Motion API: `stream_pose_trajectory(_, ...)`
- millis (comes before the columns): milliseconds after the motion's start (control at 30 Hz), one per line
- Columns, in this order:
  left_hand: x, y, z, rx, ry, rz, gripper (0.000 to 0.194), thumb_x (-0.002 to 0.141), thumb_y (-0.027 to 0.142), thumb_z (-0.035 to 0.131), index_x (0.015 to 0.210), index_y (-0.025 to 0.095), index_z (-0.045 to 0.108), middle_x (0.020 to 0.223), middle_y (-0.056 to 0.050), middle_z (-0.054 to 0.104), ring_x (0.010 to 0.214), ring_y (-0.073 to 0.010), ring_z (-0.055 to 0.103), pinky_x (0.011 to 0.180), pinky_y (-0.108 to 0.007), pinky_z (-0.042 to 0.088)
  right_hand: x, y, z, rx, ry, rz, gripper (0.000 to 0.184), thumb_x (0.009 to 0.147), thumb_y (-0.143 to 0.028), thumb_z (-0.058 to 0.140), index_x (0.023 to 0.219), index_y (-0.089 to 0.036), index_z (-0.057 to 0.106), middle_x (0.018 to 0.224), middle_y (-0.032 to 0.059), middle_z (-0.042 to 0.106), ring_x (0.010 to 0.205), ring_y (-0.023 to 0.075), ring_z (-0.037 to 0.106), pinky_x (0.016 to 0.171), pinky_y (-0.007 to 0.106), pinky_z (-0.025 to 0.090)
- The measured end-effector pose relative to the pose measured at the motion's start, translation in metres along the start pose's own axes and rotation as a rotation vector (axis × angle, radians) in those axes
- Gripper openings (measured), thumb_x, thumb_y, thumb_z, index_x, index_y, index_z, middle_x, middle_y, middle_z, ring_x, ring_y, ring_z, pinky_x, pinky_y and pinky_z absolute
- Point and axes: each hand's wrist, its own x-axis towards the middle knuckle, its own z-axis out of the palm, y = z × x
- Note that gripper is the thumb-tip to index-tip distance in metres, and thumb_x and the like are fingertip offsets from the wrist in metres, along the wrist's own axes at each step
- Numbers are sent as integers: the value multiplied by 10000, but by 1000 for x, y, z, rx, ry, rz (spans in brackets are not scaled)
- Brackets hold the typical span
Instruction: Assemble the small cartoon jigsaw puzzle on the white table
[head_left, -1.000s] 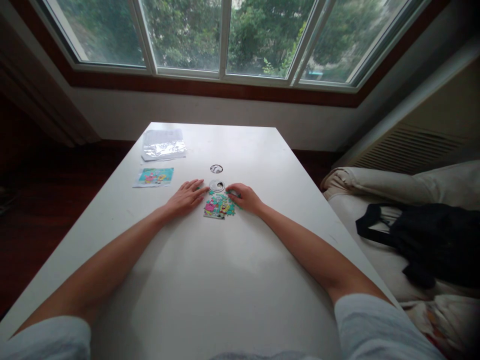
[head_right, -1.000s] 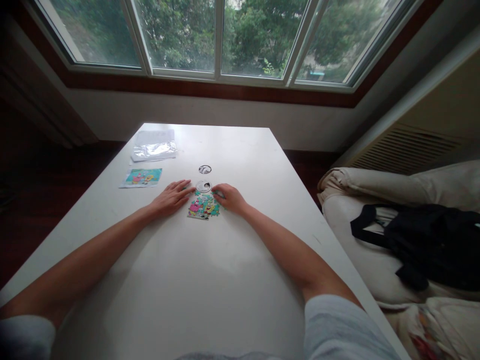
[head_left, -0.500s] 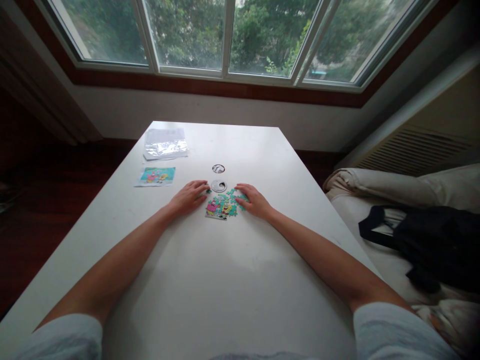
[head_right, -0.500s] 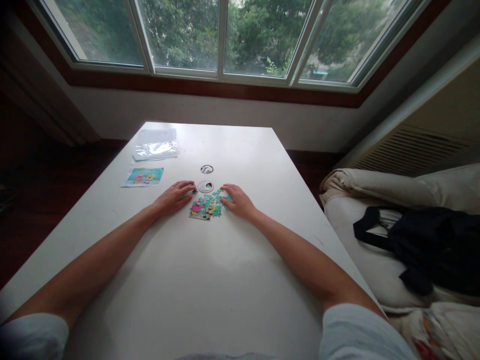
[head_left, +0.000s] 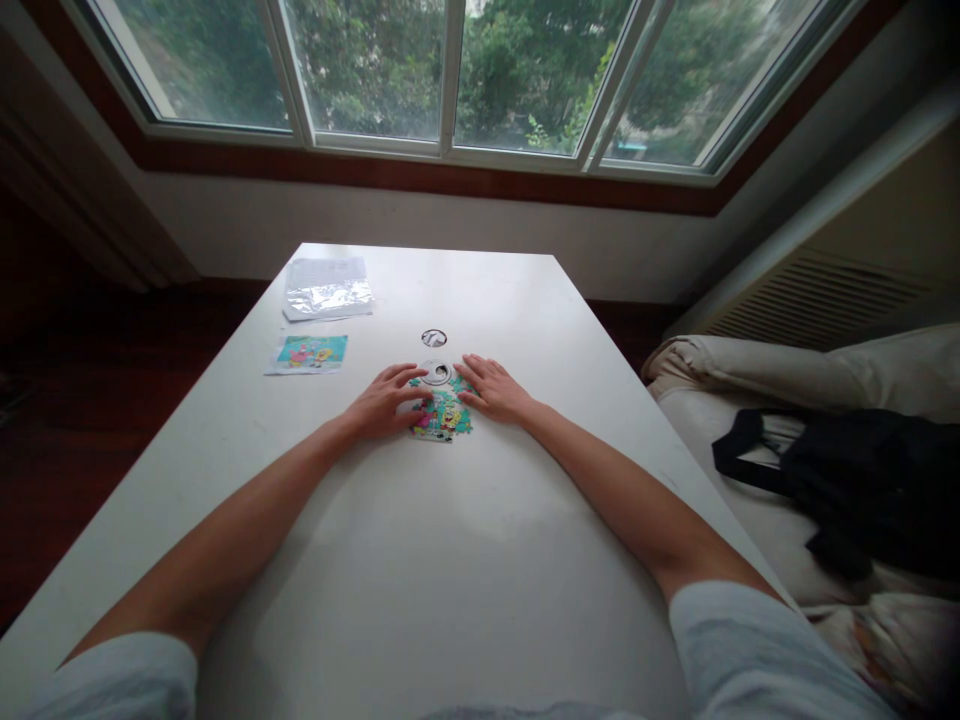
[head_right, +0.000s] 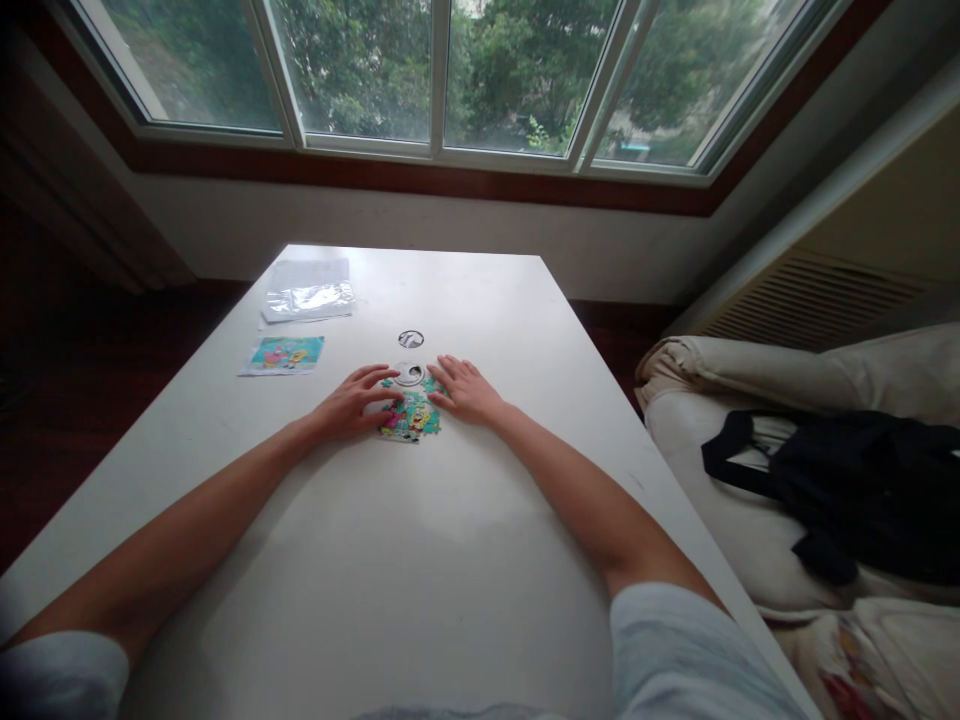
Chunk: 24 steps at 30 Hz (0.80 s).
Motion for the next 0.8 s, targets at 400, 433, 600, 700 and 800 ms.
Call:
stream_pose_trajectory(400, -6, 6, -8, -22, -6, -5, 233, 941, 387, 618, 1122, 269, 705, 1530, -37, 521, 1493, -278, 344, 1239, -506, 338, -17, 14, -36, 326, 62, -49, 180, 887, -338, 683, 1010, -214, 729, 1409, 105, 585, 1309, 264, 555, 1144, 468, 423)
stream_pose_trajectory(433, -6, 6, -8, -22, -1, -11, 231, 952, 384, 600, 1122, 273, 709, 1524, -34, 528, 1489, -276, 351, 1239, -509, 338, -18, 12, -39, 318, 23, -62, 190, 868, -329, 712, 1017, -213, 724, 1440, 111, 561, 1340, 272, 531, 1158, 480, 406)
stream_pose_trajectory(600, -9, -6, -9, -14, 79, -94, 264, 997, 357, 509, 1123, 270, 725, 1429, -36, 608, 1428, -259, 418, 1209, -502, 382, -19, 6, -42, 291, -49, -96, 226, 848, -343, 769, 1023, -213, 712, 1490, 132, 513, 1388, 288, 487, 1176, 505, 381)
stream_pose_trajectory(700, -11, -15, -9, -19, 129, -133, 261, 989, 337, 511, 1106, 266, 733, 1387, -44, 633, 1384, -257, 454, 1184, -493, 415, -17, 7, -41, 298, -49, -94, 185, 867, -350, 755, 985, -213, 718, 1474, 131, 528, 1371, 288, 506, 1167, 508, 393)
stream_pose_trajectory(800, -12, -19, -9, -29, 138, -150, 257, 980, 322, 514, 1091, 267, 739, 1374, -45, 640, 1366, -259, 468, 1173, -497, 426, -15, 8, -39, 313, -60, -93, 188, 868, -351, 752, 981, -207, 710, 1454, 132, 547, 1347, 283, 532, 1161, 510, 399)
